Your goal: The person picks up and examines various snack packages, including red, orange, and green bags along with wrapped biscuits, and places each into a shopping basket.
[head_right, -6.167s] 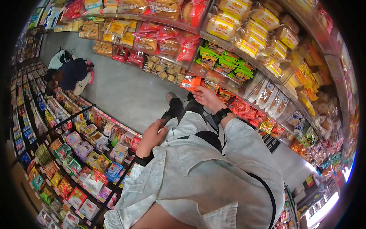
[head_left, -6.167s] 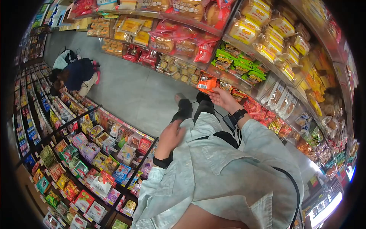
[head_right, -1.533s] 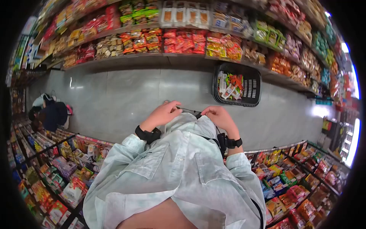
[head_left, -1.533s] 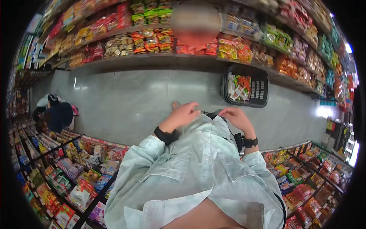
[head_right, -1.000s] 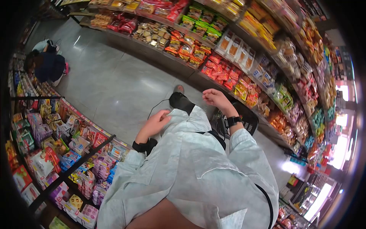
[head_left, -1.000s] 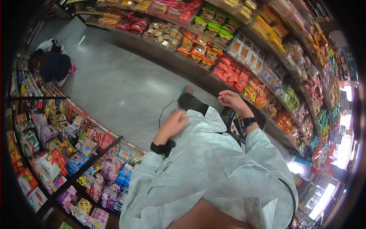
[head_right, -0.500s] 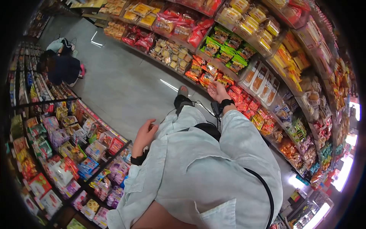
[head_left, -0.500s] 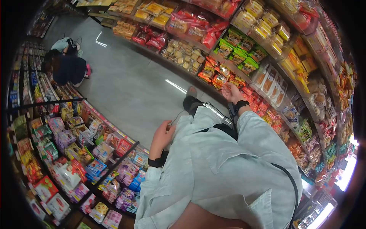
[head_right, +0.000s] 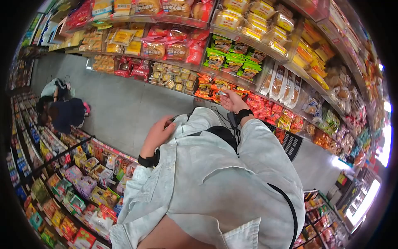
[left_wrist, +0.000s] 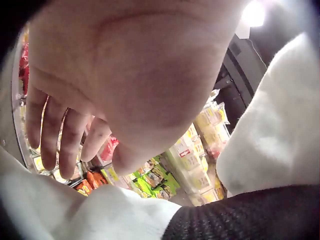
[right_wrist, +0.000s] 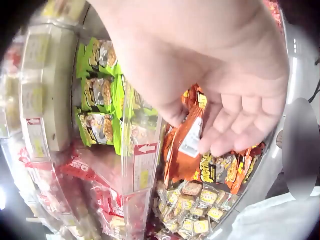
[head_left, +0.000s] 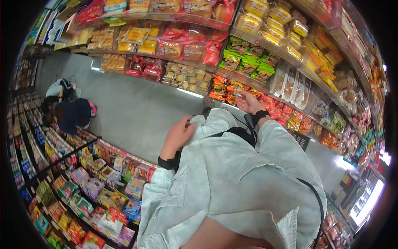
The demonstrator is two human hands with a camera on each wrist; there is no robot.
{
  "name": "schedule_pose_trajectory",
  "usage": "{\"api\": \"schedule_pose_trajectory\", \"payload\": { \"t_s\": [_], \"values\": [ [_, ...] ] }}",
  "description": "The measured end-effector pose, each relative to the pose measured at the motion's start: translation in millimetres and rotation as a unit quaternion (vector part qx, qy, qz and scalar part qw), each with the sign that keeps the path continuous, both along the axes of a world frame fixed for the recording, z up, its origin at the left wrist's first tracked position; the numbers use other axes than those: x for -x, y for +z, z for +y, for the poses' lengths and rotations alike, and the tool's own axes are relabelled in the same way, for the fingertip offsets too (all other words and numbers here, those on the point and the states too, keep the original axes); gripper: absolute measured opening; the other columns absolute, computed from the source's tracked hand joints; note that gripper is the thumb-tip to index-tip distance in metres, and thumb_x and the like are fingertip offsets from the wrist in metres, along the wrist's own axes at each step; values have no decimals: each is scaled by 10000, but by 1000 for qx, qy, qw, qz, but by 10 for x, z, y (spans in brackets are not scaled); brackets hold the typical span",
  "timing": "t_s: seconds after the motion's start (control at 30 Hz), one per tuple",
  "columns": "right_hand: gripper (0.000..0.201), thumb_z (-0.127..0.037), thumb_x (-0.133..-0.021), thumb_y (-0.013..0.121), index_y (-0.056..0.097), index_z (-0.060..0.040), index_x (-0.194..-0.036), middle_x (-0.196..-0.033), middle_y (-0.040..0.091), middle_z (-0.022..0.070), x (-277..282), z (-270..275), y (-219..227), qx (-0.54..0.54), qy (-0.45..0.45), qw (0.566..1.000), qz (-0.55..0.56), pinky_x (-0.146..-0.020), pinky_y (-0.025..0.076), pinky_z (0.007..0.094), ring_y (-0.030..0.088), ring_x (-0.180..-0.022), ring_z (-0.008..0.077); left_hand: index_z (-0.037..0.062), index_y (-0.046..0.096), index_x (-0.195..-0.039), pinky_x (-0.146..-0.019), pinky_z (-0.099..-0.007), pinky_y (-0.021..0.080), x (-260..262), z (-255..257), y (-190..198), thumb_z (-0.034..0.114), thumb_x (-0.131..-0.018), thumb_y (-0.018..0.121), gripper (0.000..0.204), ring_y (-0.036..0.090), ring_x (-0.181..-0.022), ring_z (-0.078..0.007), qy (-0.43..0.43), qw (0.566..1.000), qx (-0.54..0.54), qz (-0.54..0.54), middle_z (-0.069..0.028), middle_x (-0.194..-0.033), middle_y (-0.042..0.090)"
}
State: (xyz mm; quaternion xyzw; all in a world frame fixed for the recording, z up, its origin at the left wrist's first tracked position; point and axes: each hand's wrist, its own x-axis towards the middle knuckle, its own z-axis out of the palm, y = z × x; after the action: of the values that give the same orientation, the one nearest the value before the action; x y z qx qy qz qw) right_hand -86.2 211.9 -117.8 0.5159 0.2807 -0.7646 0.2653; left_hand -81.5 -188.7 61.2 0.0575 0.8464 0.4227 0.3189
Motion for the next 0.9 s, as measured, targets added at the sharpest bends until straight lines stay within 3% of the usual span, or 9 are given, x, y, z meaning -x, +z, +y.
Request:
{"api": "schedule_pose_trajectory", "payload": {
  "t_s": [0.1, 0.23, 0.37, 0.43, 0.5, 0.63, 0.67, 0.77, 0.9],
  "values": [
    [242, -316, -1019, 736, 703, -103, -1130, -1027, 759, 7, -214, 9, 245, 29, 57, 998, 23, -793, 599, 304, 720, -867, 141, 24, 623, -1372, -872, -434, 574, 321, 68, 10, 333, -1008, 688, 483, 726, -983, -352, -58, 998, -29, 16, -180, -1076, 743],
    [287, -359, -1051, 707, 717, -93, -1158, -992, 757, -5, -257, -334, 1049, -126, 136, 978, 100, -807, 594, 272, 716, -886, 106, 35, 606, -1397, -886, -438, 568, 633, 88, -45, 349, -1002, 697, 514, 720, -998, -355, -92, 991, -92, -6, -175, -1079, 741],
    [323, -421, -1040, 723, 745, -100, -1061, -1001, 769, 4, -238, -786, 1557, -241, 226, 921, 207, -837, 578, 254, 710, -894, 81, 69, 529, -1493, -903, -451, 568, 967, 35, 146, 378, -1013, 696, 595, 729, -1059, -373, -208, 972, -28, 105, -178, -1122, 758],
    [289, -346, -1037, 745, 739, -58, -1005, -946, 764, 5, -253, -1146, 1869, -246, 194, 914, 257, -799, 562, 238, 696, -860, 62, 85, 469, -1552, -915, -464, 570, 1044, 33, 260, 388, -1017, 700, 657, 736, -1078, -386, -230, 968, -59, 85, -180, -1151, 764],
    [254, -289, -1034, 756, 729, -39, -997, -927, 760, 2, -301, -1495, 2044, -252, 167, 902, 308, -780, 556, 234, 691, -841, 60, 56, 400, -1589, -910, -418, 571, 1045, -1, 389, 339, -1013, 729, 722, 756, -1051, -329, -242, 963, -112, 40, -186, -1166, 764],
    [162, -138, -987, 796, 721, -8, -1048, -921, 759, 18, -527, -2064, 2266, -304, 197, 882, 300, -796, 572, 258, 696, -857, 67, 47, 321, -1633, -892, -376, 577, 993, -255, 380, 249, -1024, 735, 764, 771, -1019, -237, -232, 950, -206, -31, -171, -1180, 768],
    [162, -121, -971, 810, 718, -8, -1042, -916, 758, 18, -599, -2180, 2332, -304, 178, 888, 296, -787, 571, 255, 694, -848, 66, 42, 303, -1645, -907, -352, 576, 975, -330, 362, 166, -1054, 693, 719, 755, -1035, -190, -232, 937, -237, -111, -131, -1214, 754],
    [180, -77, -930, 847, 713, -9, -1030, -907, 756, 18, -938, -2520, 2473, -310, 125, 903, 271, -765, 567, 249, 690, -830, 63, 32, 332, -1640, -941, -345, 568, 788, -508, 122, 185, -1054, 676, 696, 771, -1035, -186, -216, 882, -340, -245, -140, -1209, 770],
    [213, -60, -907, 868, 712, -4, -1041, -916, 757, 17, -1459, -2917, 2545, -342, 54, 912, 219, -757, 568, 248, 693, -834, 61, -17, 340, -1626, -955, -321, 556, 552, -500, 155, 119, -1069, 627, 641, 767, -1019, -166, -269, 860, -321, -291, -137, -1210, 768]
  ]
}}
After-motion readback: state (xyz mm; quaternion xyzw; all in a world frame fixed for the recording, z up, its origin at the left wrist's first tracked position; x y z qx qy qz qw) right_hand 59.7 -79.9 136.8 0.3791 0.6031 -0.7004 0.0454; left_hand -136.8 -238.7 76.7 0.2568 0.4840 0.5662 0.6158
